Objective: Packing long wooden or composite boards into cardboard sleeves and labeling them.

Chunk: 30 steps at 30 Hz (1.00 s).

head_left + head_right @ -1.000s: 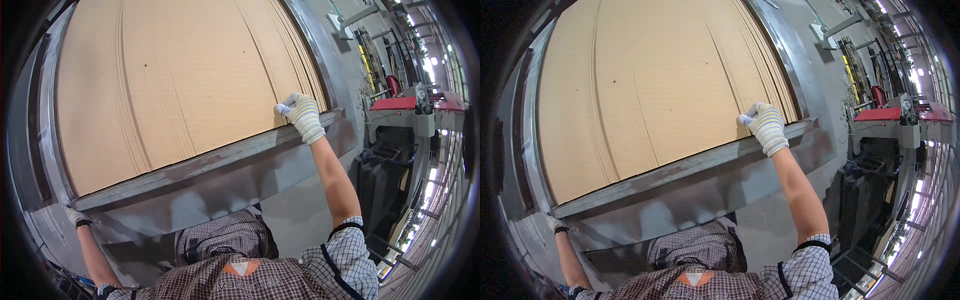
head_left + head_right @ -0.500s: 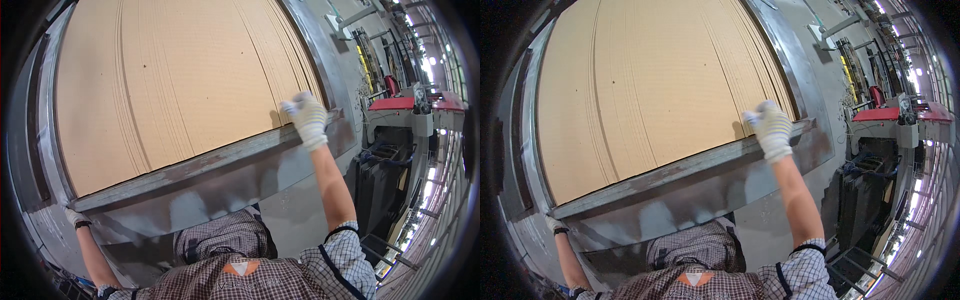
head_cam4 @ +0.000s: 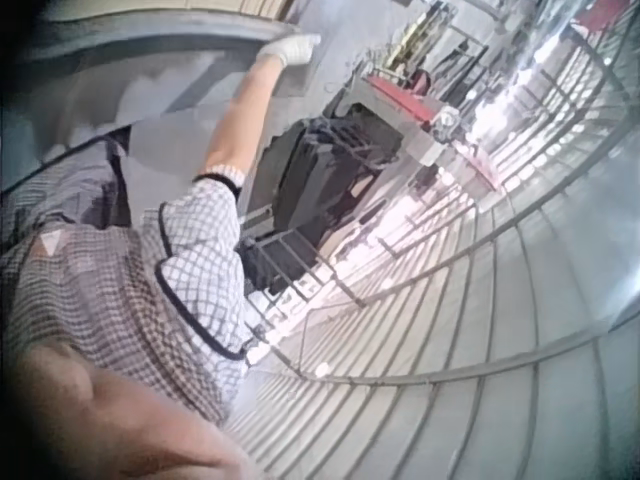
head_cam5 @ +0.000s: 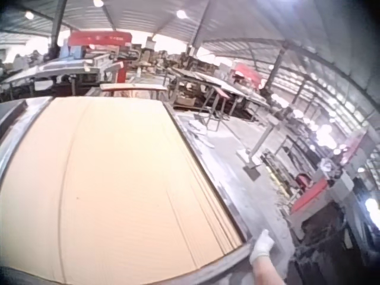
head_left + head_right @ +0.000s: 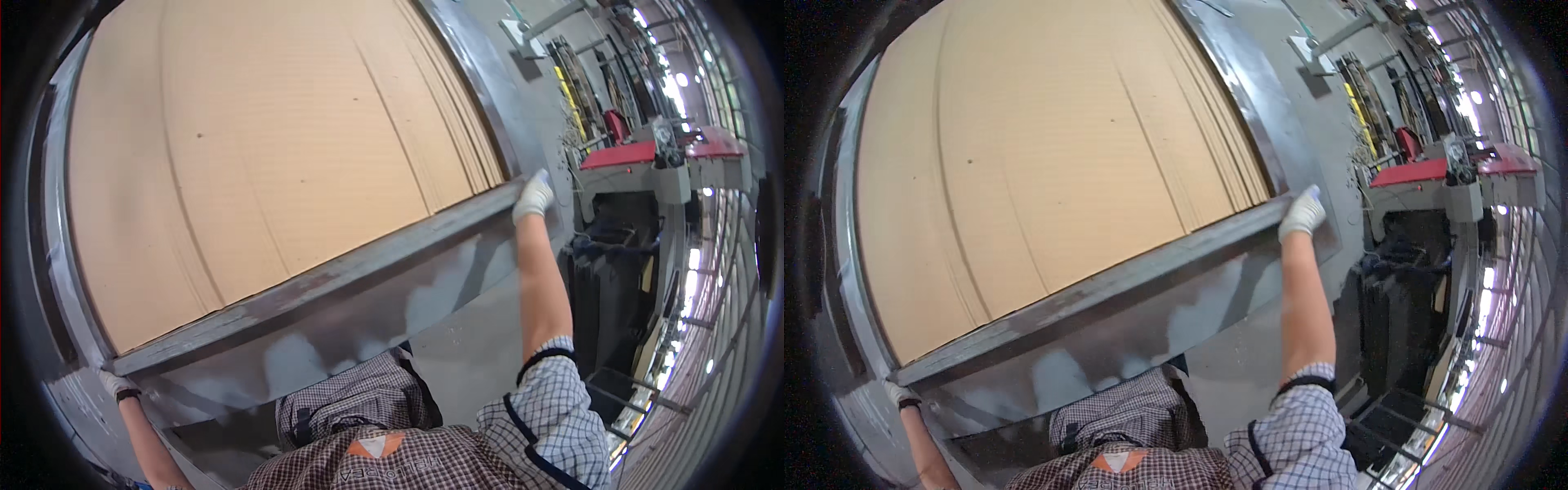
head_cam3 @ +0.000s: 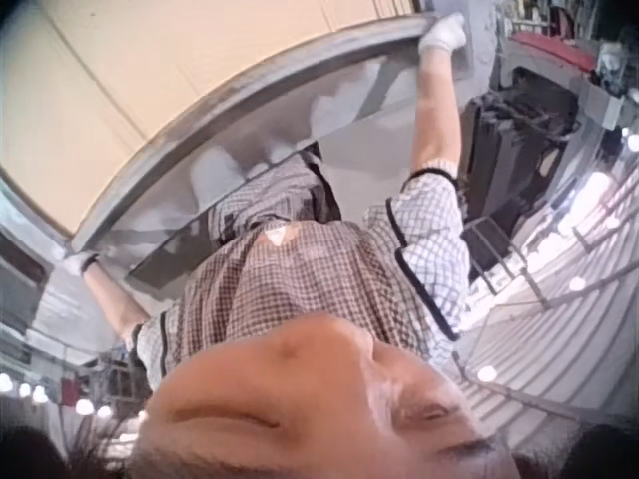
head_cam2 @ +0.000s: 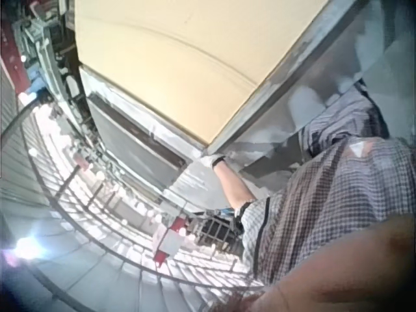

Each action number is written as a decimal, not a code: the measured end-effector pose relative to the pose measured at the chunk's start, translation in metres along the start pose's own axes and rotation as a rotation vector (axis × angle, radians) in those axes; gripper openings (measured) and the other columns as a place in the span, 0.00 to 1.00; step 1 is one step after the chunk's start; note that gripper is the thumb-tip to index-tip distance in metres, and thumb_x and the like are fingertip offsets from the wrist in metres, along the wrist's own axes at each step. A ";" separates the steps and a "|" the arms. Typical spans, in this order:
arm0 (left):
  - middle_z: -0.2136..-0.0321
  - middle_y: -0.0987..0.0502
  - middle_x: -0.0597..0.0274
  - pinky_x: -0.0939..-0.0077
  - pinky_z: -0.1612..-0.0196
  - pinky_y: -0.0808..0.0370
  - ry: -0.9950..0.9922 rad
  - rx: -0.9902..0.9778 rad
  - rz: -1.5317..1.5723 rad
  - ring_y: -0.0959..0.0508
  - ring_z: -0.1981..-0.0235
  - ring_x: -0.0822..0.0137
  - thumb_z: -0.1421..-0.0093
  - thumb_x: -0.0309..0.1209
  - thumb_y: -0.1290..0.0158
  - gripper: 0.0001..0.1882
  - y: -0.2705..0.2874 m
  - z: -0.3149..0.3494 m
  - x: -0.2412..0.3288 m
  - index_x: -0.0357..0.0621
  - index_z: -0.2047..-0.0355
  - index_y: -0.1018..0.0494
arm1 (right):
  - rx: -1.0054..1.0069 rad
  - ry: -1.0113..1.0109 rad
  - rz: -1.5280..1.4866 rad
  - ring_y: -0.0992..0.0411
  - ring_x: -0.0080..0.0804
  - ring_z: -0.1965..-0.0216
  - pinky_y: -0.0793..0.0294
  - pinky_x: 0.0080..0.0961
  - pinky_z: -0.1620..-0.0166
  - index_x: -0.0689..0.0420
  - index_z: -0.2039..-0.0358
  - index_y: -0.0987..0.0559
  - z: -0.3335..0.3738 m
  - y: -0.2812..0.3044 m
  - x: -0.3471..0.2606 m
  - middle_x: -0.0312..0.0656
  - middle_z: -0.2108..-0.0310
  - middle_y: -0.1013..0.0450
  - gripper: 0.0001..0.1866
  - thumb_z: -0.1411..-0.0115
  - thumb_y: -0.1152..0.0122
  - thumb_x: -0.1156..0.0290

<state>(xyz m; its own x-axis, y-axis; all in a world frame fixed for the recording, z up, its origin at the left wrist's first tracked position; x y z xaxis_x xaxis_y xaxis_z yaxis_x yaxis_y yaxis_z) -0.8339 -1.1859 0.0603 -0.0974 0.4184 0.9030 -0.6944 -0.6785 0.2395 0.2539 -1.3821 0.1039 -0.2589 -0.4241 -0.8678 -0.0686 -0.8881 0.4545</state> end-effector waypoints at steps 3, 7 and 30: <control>0.53 0.25 0.55 0.61 0.49 0.26 0.128 -0.181 -0.118 0.24 0.54 0.57 0.32 0.39 0.60 0.23 -0.067 0.034 -0.029 0.38 0.45 0.30 | 0.148 0.112 0.066 0.32 0.35 0.67 0.29 0.36 0.57 0.72 0.63 0.22 -0.012 0.035 -0.004 0.46 0.66 0.24 0.30 0.33 0.51 0.50; 0.48 0.26 0.48 0.55 0.43 0.28 0.131 -0.055 0.015 0.25 0.50 0.51 0.32 0.42 0.59 0.26 0.004 -0.049 -0.043 0.34 0.44 0.31 | 0.045 0.215 -0.035 0.36 0.32 0.74 0.30 0.36 0.64 0.69 0.75 0.22 0.007 0.003 -0.001 0.40 0.78 0.28 0.28 0.33 0.49 0.54; 0.39 0.33 0.53 0.48 0.35 0.40 0.422 -0.247 0.343 0.34 0.39 0.53 0.45 0.62 0.49 0.41 0.003 0.422 -0.312 0.47 0.39 0.35 | -0.179 0.233 0.375 0.39 0.34 0.77 0.36 0.42 0.71 0.65 0.81 0.27 -0.221 0.413 0.205 0.44 0.84 0.36 0.33 0.37 0.48 0.44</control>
<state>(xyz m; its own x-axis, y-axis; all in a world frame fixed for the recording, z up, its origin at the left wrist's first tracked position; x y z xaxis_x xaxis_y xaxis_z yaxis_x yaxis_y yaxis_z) -0.5044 -1.5731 -0.0705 -0.5852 0.4383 0.6823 -0.7137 -0.6778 -0.1767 0.3854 -1.8751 0.0697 -0.0094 -0.7312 -0.6821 0.1609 -0.6744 0.7206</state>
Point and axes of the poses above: each hand's wrist, its own z-axis away from the middle knuckle, its own y-axis out of the back of the hand, x = y × z, the point moved 3 cm from there along -z, towards the middle knuckle
